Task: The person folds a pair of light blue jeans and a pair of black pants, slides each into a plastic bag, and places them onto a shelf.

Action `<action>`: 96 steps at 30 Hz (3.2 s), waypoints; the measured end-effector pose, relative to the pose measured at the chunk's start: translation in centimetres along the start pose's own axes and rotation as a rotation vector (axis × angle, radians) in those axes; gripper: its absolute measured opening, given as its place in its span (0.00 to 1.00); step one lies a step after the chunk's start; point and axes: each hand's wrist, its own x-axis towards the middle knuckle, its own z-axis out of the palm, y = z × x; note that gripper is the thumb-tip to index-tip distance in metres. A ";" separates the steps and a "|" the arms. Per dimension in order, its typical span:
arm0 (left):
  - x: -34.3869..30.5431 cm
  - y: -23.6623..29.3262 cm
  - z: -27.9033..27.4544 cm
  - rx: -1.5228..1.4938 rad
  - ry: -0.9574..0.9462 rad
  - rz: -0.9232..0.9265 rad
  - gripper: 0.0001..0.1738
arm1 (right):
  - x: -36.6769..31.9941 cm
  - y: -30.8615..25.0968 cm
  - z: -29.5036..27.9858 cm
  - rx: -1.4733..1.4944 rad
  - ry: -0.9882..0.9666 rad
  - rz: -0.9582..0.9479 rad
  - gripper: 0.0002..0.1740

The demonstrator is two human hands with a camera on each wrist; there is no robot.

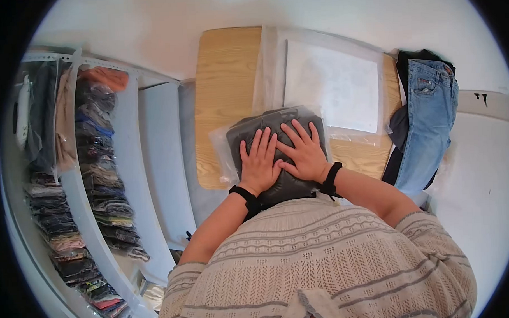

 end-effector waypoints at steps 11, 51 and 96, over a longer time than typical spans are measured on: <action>0.0 -0.3 0.3 0.060 0.075 0.028 0.37 | -0.1 -0.3 0.2 -0.013 0.095 -0.018 0.30; -7.0 -11.6 2.9 -1.145 -0.223 -0.943 0.51 | -7.9 11.1 4.1 1.513 -0.430 0.966 0.49; -11.7 -6.4 2.2 -1.396 -0.108 -0.822 0.68 | -9.8 10.2 4.3 1.306 -0.531 0.781 0.45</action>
